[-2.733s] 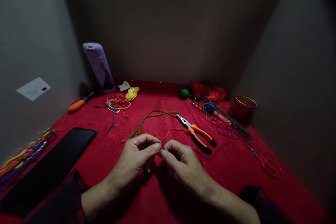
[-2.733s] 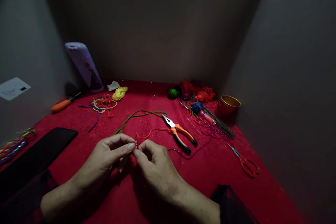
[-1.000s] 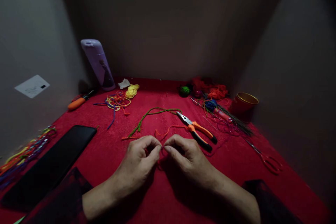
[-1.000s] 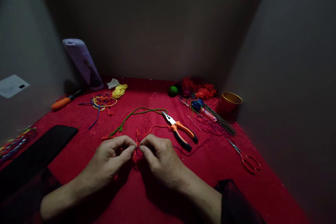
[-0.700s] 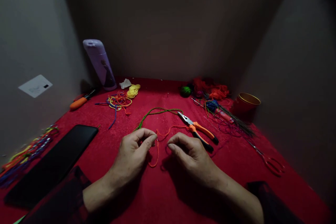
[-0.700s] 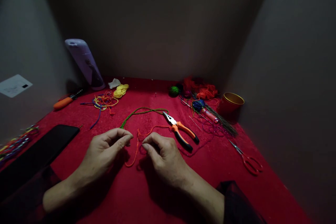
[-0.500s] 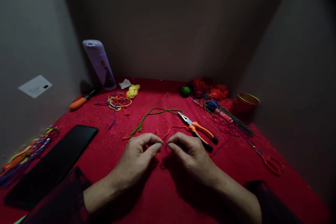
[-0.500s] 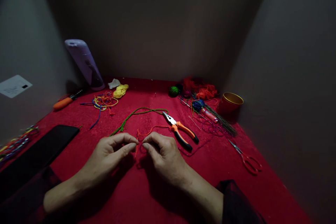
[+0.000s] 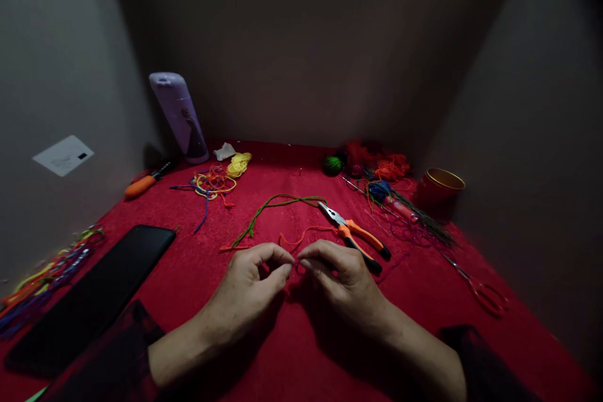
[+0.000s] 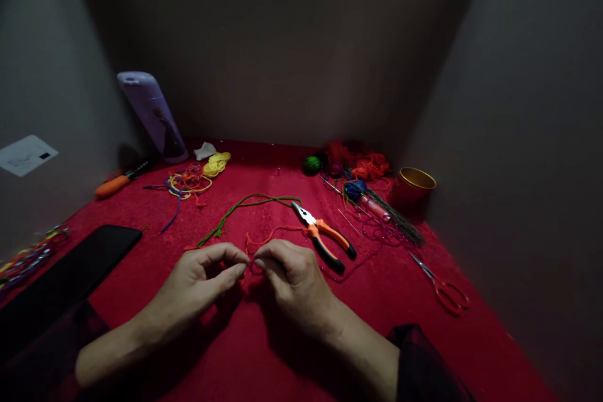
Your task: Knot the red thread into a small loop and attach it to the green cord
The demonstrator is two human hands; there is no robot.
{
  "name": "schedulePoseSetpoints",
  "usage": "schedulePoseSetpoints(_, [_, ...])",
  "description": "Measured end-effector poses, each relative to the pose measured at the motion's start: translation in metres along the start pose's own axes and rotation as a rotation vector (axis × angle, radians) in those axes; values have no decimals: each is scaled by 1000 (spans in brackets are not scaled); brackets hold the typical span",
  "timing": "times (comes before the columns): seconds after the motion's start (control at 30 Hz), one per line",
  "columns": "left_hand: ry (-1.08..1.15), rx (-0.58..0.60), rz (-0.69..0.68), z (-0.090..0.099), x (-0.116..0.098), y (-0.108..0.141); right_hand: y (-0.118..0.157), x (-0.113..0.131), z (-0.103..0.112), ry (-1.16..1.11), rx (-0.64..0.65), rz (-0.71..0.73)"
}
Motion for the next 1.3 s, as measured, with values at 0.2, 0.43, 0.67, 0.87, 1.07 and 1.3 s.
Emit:
schedulePoseSetpoints(0.2, [110, 46, 50, -3, 2, 2, 0, 0, 0, -6, 0, -30])
schedulePoseSetpoints(0.43, [111, 59, 75, -3, 5, 0, 0, 3, 0, 11, -13, -24])
schedulePoseSetpoints(0.67, [83, 39, 64, -1, 2, -1, 1, 5, -1, 29, -16, -2])
schedulePoseSetpoints(0.87, [78, 57, 65, -2, 4, -1, 1, 4, -1, 27, -11, -10])
schedulePoseSetpoints(1.07, [84, 71, 83, -3, 3, -1, 1, 3, -2, 30, -1, -19])
schedulePoseSetpoints(1.3, [86, 57, 80, -3, 1, 0, 1, 4, -2, 27, 3, -14])
Point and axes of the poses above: each hand's wrist, its own y-axis away from the middle knuckle, its own z-axis out of the back of the hand, x = y × z, the point moved 5 cm from there along -y, towards the middle knuckle, and after that the axes turned 2 degrees about x, right-handed, at the moved point
